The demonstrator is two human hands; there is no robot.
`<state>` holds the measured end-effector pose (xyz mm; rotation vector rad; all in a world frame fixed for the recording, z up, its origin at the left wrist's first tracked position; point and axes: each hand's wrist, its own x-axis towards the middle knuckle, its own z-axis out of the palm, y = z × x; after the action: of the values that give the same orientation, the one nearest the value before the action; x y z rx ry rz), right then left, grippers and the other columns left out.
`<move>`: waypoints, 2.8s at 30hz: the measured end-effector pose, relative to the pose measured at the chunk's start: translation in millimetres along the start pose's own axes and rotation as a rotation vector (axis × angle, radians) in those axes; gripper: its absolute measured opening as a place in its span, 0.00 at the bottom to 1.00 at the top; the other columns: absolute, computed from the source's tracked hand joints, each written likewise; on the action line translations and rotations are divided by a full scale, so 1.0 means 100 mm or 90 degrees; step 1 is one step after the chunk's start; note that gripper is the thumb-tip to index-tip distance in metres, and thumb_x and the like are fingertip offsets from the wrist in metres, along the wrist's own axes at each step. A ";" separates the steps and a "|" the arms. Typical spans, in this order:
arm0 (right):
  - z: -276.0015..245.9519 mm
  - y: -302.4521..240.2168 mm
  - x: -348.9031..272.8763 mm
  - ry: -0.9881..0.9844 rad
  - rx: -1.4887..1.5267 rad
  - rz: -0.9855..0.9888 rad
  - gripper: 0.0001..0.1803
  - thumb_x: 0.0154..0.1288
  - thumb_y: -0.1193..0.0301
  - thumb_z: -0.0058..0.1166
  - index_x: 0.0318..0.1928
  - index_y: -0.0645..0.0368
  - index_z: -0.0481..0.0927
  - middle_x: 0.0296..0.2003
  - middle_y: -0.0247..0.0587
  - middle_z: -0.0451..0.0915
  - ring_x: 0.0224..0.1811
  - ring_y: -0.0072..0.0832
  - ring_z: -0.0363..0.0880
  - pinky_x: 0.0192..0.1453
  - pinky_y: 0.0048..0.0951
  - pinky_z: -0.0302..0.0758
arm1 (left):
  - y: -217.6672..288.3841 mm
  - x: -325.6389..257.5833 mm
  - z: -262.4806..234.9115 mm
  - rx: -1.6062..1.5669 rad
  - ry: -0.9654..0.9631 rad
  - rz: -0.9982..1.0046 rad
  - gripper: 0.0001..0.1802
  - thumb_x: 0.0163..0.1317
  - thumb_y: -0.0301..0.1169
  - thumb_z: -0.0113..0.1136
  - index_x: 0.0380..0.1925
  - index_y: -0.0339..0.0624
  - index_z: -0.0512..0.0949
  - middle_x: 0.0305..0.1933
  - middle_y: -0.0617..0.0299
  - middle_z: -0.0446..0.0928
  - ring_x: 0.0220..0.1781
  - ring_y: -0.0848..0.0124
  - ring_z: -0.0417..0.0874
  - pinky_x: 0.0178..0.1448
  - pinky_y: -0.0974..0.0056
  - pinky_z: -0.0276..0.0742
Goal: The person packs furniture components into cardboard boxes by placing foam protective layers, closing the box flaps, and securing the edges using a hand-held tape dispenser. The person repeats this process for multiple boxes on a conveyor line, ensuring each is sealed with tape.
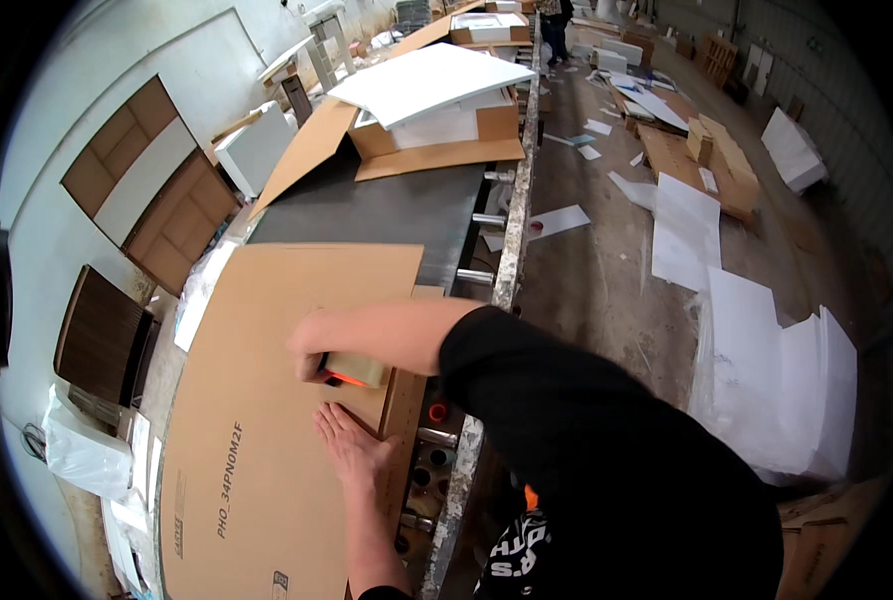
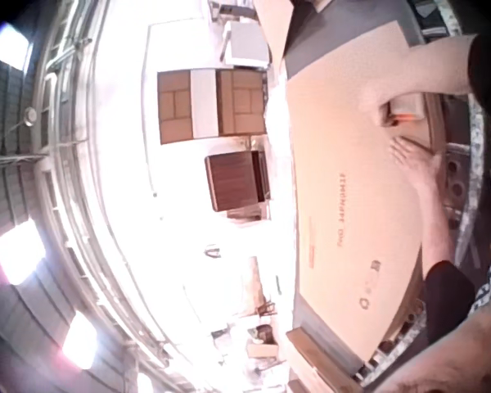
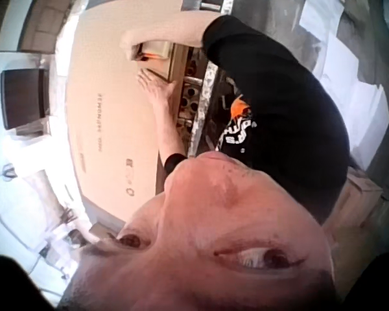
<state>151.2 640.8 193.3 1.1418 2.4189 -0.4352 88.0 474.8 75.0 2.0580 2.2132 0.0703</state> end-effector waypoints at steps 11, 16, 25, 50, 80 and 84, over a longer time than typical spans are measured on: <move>1.80 0.28 -0.73 0.094 -0.026 -0.115 0.13 0.31 0.62 0.62 0.21 0.56 0.84 0.27 0.44 0.84 0.32 0.38 0.84 0.31 0.38 0.79 | -0.15 -0.18 0.01 0.041 0.005 0.018 0.60 0.39 0.50 0.71 0.67 0.25 0.53 0.72 0.37 0.53 0.76 0.45 0.49 0.79 0.50 0.42; 2.03 0.07 -0.54 0.012 -0.060 -0.123 0.16 0.38 0.59 0.62 0.30 0.52 0.86 0.31 0.39 0.84 0.36 0.37 0.84 0.34 0.38 0.80 | -0.22 -0.16 -0.01 0.008 0.054 0.040 0.63 0.37 0.54 0.73 0.67 0.24 0.54 0.72 0.37 0.52 0.76 0.47 0.49 0.78 0.49 0.43; 2.33 0.37 -1.97 0.245 0.164 0.192 0.25 0.43 0.58 0.58 0.46 0.50 0.81 0.49 0.45 0.77 0.48 0.44 0.79 0.50 0.42 0.78 | -1.99 -2.41 -0.26 0.136 -0.082 0.004 0.58 0.47 0.53 0.68 0.68 0.26 0.53 0.71 0.31 0.53 0.73 0.32 0.49 0.75 0.39 0.43; 2.33 -2.48 -1.69 0.065 -0.089 -0.118 0.33 0.37 0.60 0.59 0.47 0.65 0.79 0.47 0.62 0.77 0.36 0.48 0.84 0.40 0.40 0.81 | -2.35 -2.79 0.03 0.042 0.174 0.108 0.46 0.35 0.46 0.73 0.59 0.39 0.73 0.65 0.48 0.69 0.62 0.36 0.71 0.65 0.38 0.64; 1.62 -5.67 -1.62 0.017 -0.036 -0.185 0.16 0.35 0.60 0.59 0.20 0.62 0.82 0.22 0.55 0.81 0.31 0.48 0.83 0.37 0.43 0.81 | -3.90 -4.88 0.25 -0.052 0.308 0.055 0.39 0.42 0.43 0.71 0.53 0.29 0.74 0.58 0.39 0.74 0.61 0.45 0.75 0.68 0.47 0.66; 2.45 -5.37 -2.21 -0.155 -0.116 -0.075 0.25 0.39 0.60 0.58 0.39 0.63 0.84 0.38 0.56 0.83 0.44 0.43 0.84 0.49 0.40 0.80 | -3.93 -4.95 0.27 -0.043 0.309 0.039 0.39 0.42 0.42 0.71 0.53 0.28 0.74 0.59 0.39 0.73 0.61 0.44 0.74 0.69 0.47 0.66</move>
<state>-84.6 58.1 146.7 0.8228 2.2660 -0.3577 -264.1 -48.8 30.3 2.2568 2.3494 0.7088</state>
